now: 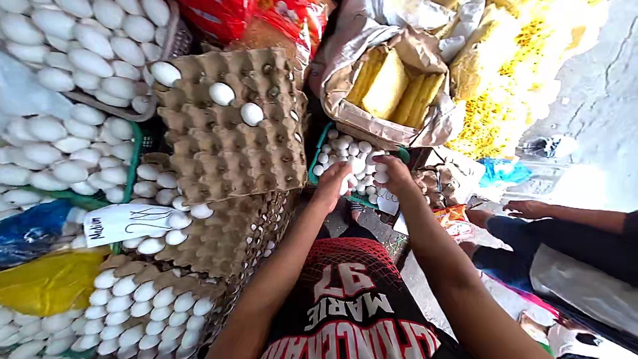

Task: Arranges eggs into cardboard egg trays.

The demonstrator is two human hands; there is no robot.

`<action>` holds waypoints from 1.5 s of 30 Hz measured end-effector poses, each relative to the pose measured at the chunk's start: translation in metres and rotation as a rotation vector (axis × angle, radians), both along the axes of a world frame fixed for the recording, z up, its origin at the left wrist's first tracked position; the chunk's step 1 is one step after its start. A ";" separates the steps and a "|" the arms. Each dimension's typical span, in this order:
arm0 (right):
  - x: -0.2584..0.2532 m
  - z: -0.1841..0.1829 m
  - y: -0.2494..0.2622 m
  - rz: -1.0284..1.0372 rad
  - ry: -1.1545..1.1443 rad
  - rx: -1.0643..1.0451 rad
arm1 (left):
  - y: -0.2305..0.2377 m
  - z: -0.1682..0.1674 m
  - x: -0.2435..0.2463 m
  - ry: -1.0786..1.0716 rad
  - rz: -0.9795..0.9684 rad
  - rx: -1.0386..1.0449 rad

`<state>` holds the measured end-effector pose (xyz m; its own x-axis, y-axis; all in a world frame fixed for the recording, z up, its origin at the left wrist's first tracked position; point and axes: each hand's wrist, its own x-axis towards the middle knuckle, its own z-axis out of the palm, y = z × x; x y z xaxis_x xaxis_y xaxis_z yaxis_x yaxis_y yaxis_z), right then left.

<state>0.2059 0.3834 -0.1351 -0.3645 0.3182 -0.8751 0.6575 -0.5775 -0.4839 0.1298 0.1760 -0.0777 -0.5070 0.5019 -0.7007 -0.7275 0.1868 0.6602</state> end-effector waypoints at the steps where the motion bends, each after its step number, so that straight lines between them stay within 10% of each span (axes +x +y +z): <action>1: 0.008 -0.017 -0.005 -0.084 -0.047 0.004 | 0.020 -0.024 -0.003 -0.025 0.024 -0.082; 7: 0.015 -0.051 -0.031 -0.255 -0.153 0.197 | 0.094 -0.105 -0.002 0.075 0.095 -0.282; 14: 0.024 -0.037 -0.035 -0.262 -0.089 0.206 | 0.102 -0.118 0.005 0.127 0.101 -0.207; 19: 0.035 -0.038 -0.042 -0.162 -0.091 0.350 | 0.069 -0.057 0.000 0.085 0.050 -0.064; 26: 0.050 0.002 -0.040 0.159 -0.162 0.431 | -0.076 0.096 -0.040 0.613 -0.159 0.096; 31: -0.022 0.080 -0.068 0.518 0.312 0.754 | -0.187 0.093 -0.164 0.957 0.190 -0.626; 36: -0.174 0.137 -0.143 0.842 0.700 1.078 | -0.216 0.066 -0.247 1.002 0.092 -0.930; 45: -0.312 0.132 -0.217 1.365 0.406 1.221 | -0.189 0.058 -0.308 1.061 -0.083 -1.004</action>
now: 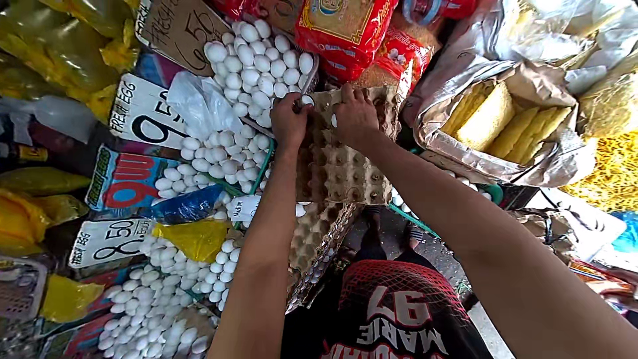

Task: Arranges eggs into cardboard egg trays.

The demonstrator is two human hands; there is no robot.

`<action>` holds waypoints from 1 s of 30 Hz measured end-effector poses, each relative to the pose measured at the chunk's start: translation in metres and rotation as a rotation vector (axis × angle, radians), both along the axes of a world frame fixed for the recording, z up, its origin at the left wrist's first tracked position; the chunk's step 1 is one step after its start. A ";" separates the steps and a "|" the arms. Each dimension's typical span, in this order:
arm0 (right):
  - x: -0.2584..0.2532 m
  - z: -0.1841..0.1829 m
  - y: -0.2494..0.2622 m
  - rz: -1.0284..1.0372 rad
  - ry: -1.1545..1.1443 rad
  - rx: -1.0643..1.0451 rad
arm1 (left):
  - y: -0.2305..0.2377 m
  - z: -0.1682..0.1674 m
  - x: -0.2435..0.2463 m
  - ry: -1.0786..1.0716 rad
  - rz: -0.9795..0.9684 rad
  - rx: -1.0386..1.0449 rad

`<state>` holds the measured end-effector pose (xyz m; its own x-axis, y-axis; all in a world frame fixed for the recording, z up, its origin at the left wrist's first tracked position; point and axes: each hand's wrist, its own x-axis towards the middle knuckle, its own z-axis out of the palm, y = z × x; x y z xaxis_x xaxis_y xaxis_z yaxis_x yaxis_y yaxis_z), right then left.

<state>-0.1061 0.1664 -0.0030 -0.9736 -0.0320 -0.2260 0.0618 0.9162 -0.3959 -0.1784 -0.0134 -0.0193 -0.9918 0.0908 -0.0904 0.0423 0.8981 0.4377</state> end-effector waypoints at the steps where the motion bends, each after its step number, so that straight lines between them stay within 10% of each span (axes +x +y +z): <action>1: -0.001 -0.001 0.003 -0.012 0.001 -0.032 | 0.000 0.001 -0.004 -0.015 -0.018 0.003; 19: -0.017 0.007 0.029 0.040 -0.136 -0.239 | 0.008 -0.022 0.014 0.189 -0.079 0.000; 24: 0.006 0.016 0.069 -0.074 -0.185 -0.985 | 0.009 -0.008 0.012 0.182 -0.063 0.178; 30: 0.094 0.029 0.144 -0.133 -0.191 -1.654 | 0.066 0.054 0.089 0.049 -0.156 1.008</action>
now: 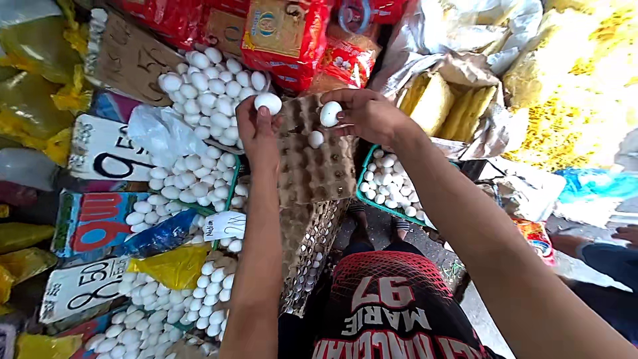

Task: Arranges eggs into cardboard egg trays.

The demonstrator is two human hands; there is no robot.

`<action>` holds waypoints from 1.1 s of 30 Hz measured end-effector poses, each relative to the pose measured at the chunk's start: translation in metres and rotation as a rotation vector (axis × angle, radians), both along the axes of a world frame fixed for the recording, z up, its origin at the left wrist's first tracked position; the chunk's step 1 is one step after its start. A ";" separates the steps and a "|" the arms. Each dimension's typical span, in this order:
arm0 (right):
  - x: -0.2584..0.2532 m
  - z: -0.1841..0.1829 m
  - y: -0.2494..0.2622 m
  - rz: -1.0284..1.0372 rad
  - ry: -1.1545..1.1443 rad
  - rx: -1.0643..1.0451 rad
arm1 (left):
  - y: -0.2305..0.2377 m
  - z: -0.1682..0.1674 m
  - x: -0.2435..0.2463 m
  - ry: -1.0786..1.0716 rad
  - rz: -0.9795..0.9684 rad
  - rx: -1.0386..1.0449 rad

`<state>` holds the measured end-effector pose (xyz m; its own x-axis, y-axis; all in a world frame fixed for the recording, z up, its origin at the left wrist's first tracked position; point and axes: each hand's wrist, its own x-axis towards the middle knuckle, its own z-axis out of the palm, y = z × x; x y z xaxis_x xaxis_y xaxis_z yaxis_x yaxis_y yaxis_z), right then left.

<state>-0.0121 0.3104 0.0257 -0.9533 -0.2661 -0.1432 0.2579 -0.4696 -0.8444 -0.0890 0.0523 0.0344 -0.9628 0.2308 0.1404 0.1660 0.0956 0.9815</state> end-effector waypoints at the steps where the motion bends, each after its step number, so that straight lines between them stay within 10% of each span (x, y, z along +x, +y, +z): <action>1: 0.022 0.000 0.015 -0.026 -0.001 -0.003 | 0.015 0.009 0.028 -0.038 -0.089 0.094; 5: 0.138 -0.029 0.067 -0.203 -0.185 0.072 | 0.067 0.003 0.162 -0.263 -0.455 0.154; 8: 0.216 -0.079 0.077 -0.392 -0.526 0.151 | 0.097 -0.069 0.230 -0.453 -0.559 -0.002; 12: 0.259 -0.165 0.055 -0.409 -0.867 0.557 | 0.143 -0.189 0.258 -0.756 -0.339 -0.348; 17: 0.272 -0.228 0.045 -0.461 -0.948 0.947 | 0.186 -0.240 0.262 -0.686 -0.367 -0.631; 24: 0.244 -0.139 0.034 -0.401 -0.607 1.129 | 0.149 -0.126 0.261 -0.344 -0.393 -0.472; 29: 0.140 -0.051 -0.012 -0.438 0.034 1.116 | 0.074 -0.053 0.243 -0.816 -0.210 -0.044; 33: 0.044 -0.018 -0.059 -0.194 0.351 1.299 | 0.029 -0.042 0.224 -1.069 -0.186 -0.100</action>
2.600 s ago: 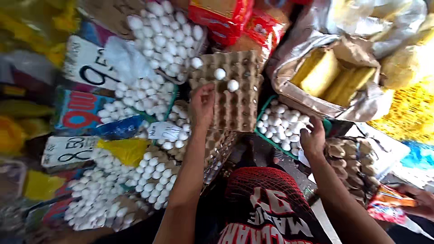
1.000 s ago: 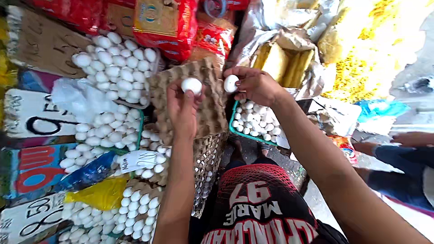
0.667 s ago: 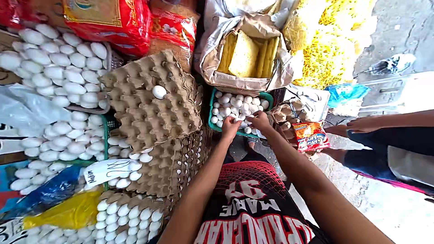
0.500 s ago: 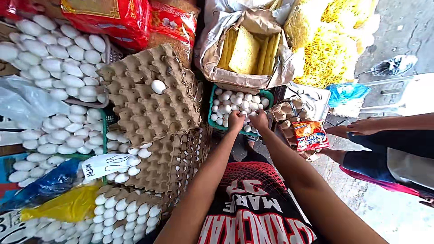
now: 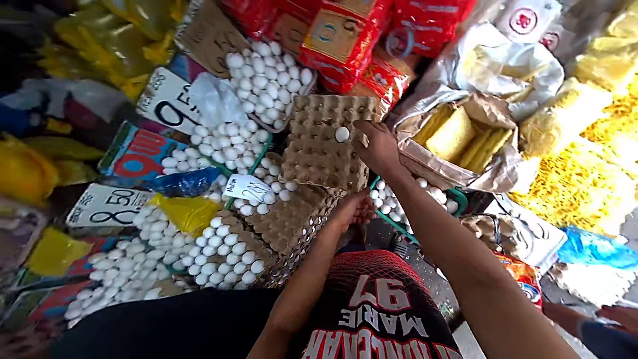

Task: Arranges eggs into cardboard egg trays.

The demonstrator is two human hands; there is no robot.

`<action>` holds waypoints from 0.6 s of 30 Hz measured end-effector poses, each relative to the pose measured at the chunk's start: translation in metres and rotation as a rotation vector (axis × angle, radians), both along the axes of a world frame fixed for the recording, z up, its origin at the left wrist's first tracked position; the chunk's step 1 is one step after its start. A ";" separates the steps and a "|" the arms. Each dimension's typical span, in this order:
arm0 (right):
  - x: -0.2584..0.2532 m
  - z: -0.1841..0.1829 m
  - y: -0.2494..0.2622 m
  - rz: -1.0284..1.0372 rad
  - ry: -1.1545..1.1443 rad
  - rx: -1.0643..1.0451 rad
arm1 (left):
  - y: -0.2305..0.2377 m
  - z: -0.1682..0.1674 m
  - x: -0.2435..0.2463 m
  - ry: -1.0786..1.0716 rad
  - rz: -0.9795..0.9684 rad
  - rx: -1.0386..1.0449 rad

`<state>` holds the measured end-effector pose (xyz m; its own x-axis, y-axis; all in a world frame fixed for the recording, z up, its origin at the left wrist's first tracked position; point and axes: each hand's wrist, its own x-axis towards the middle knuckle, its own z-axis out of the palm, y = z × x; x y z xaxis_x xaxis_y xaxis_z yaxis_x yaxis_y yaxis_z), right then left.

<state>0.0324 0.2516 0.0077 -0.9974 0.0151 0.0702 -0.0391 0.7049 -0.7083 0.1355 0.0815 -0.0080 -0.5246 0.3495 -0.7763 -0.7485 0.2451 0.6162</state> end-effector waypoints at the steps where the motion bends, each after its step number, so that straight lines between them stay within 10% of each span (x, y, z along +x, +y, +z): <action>1: -0.018 -0.001 -0.011 0.064 -0.037 0.076 | -0.009 0.000 0.000 -0.036 0.069 -0.020; 9: -0.073 -0.014 -0.045 0.127 -0.270 0.405 | -0.017 -0.037 -0.026 0.140 0.745 -0.005; 18: -0.067 0.021 -0.017 0.151 -0.263 0.095 | -0.010 -0.017 -0.017 0.477 0.762 -0.094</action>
<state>-0.0347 0.2348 0.0285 -0.9720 -0.1291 -0.1962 0.0270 0.7685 -0.6393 0.1184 0.0719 -0.0254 -0.8616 -0.2785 -0.4244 -0.3984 -0.1470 0.9053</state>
